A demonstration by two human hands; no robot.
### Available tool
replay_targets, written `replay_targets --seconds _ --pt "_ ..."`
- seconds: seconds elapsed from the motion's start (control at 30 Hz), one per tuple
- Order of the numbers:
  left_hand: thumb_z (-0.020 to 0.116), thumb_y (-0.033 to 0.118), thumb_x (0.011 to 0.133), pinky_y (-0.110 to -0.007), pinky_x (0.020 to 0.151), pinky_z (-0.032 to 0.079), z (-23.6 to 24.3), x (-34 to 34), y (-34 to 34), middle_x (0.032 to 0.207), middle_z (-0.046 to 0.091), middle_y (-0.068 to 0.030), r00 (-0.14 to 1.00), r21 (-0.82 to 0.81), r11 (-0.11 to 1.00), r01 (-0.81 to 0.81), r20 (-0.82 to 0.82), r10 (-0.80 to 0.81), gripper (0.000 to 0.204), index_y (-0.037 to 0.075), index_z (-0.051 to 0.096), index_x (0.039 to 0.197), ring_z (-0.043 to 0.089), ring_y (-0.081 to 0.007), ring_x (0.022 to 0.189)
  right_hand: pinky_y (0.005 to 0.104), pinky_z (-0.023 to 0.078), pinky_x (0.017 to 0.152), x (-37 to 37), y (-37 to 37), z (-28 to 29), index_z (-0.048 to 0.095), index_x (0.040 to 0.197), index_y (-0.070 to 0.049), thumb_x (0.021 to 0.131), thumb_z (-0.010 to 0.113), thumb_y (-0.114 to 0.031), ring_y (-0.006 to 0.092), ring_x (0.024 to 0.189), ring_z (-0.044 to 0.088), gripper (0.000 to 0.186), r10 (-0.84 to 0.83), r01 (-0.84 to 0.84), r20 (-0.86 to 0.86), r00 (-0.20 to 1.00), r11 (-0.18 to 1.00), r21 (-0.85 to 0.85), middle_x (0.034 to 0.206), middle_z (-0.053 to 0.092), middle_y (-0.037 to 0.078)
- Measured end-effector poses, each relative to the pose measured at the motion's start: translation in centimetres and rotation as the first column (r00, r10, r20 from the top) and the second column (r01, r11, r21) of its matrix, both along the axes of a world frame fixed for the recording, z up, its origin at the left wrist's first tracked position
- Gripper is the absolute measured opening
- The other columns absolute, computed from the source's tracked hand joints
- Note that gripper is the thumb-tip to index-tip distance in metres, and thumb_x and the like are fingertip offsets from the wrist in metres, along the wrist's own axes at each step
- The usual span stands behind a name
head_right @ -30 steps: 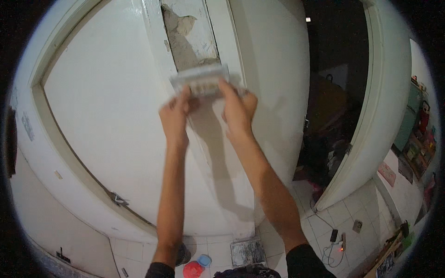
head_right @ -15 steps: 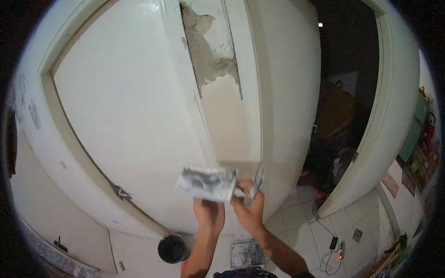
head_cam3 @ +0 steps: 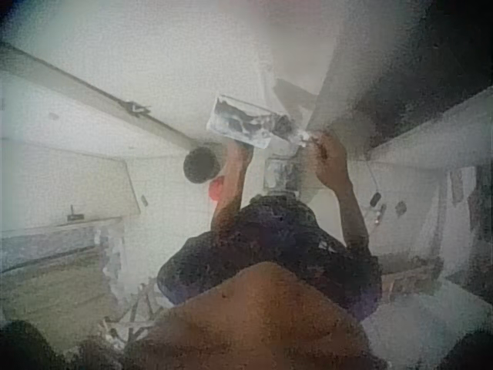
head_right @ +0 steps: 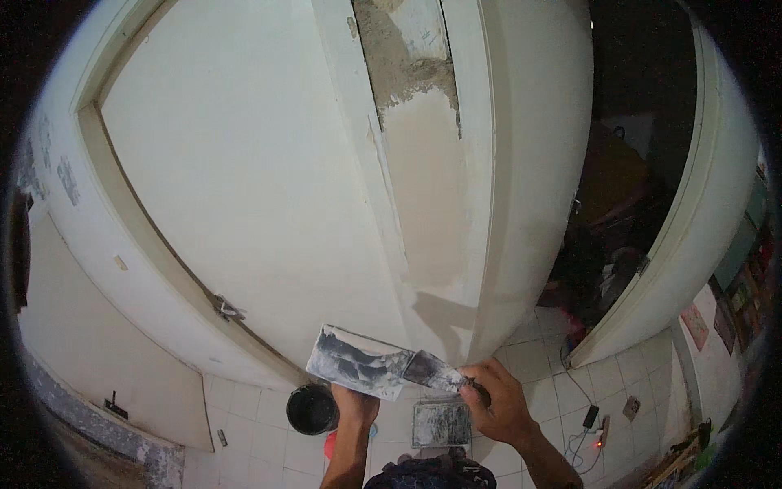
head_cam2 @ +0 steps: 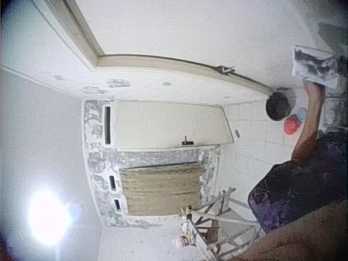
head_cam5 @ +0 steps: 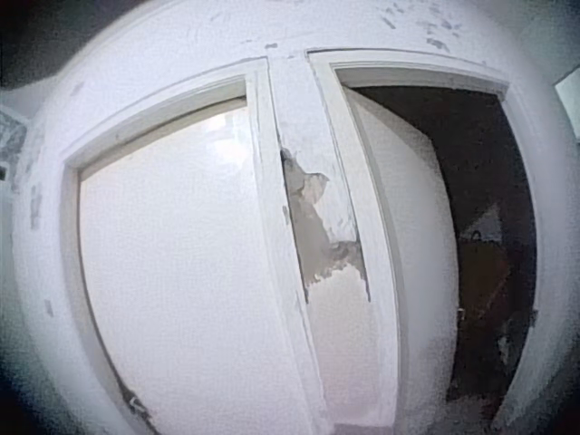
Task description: Applying plaster or putty to a damaged wall using a spatula and a brush.
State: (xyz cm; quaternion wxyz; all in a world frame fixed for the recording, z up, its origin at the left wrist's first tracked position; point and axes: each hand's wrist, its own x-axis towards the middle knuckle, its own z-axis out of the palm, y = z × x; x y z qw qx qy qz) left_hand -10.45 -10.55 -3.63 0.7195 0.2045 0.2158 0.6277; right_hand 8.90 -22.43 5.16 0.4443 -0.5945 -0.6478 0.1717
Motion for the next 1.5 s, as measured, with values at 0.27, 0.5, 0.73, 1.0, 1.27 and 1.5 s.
replay_targets --seconds 0.27,0.5,0.73,1.0,1.27,1.5 --pt "0.053 0.020 0.094 -0.043 0.096 0.046 -2.5 -0.3 -1.3 0.125 0.055 -0.0098 0.766 0.376 0.926 0.038 -0.606 0.214 0.038 0.009 0.047 0.129 0.056 -0.0298 0.111 0.0345 0.046 0.064 -0.6 0.7 -1.1 0.059 0.105 0.000 0.083 0.059 -0.009 0.0251 0.069 0.056 0.024 0.021 -0.024 0.037 0.999 0.996 0.091 0.085 0.053 0.014" --pt "0.053 0.016 0.094 -0.037 0.092 0.047 -1.2 -0.3 -2.4 0.120 0.055 -0.0050 0.954 0.236 0.966 0.101 -0.298 -0.027 0.034 0.009 0.046 0.126 0.056 -0.0223 0.108 0.0345 0.046 0.063 -1.4 1.6 -1.1 0.060 0.104 0.001 0.086 0.059 -0.016 0.0242 0.069 0.056 0.024 0.043 -0.043 0.004 0.999 0.995 0.095 0.083 0.054 0.014" --pt "0.049 0.012 0.093 -0.026 0.082 0.044 1.1 0.2 -3.3 0.105 0.053 -0.0030 0.830 0.368 0.905 0.213 -0.558 0.032 0.026 0.007 0.046 0.119 0.053 -0.0124 0.096 0.0336 0.045 0.063 -2.5 2.6 -0.3 0.061 0.104 0.002 0.090 0.057 -0.019 0.0227 0.068 0.057 0.025 0.049 -0.041 -0.043 0.998 0.984 0.174 0.084 0.055 0.014" --pt "0.051 0.022 0.095 -0.033 0.090 0.046 -5.8 -0.8 -2.7 0.114 0.056 -0.0066 0.946 0.123 0.982 0.143 -0.308 -0.100 0.033 0.005 0.048 0.123 0.056 -0.0176 0.105 0.0264 0.042 0.058 -3.6 3.4 -2.0 0.054 0.118 0.001 0.095 0.049 -0.018 0.0105 0.065 0.050 0.030 -0.017 -0.069 -0.632 0.774 0.991 -0.111 0.088 0.059 0.008" --pt "0.049 0.027 0.097 -0.037 0.082 0.051 -9.6 -3.9 -2.0 0.103 0.059 -0.0058 0.954 -0.038 0.998 0.043 -0.295 -0.053 0.026 0.007 0.051 0.114 0.060 -0.0201 0.095 0.0279 0.043 0.059 -3.8 6.2 -7.9 0.045 0.131 0.000 0.096 0.043 -0.013 0.0128 0.065 0.054 0.037 -0.004 -0.180 -0.926 0.377 0.981 -0.077 0.098 0.060 0.009" --pt "0.044 0.018 0.099 -0.034 0.093 0.045 -11.7 -5.6 -1.2 0.116 0.057 -0.0066 0.954 -0.080 0.989 0.122 -0.265 -0.139 0.031 0.004 0.047 0.126 0.057 -0.0191 0.106 0.0251 0.043 0.058 -5.6 11.2 -6.0 0.044 0.133 0.000 0.094 0.051 -0.009 0.0101 0.069 0.052 0.040 0.079 0.114 -0.809 0.582 0.977 0.178 0.102 0.057 0.008"
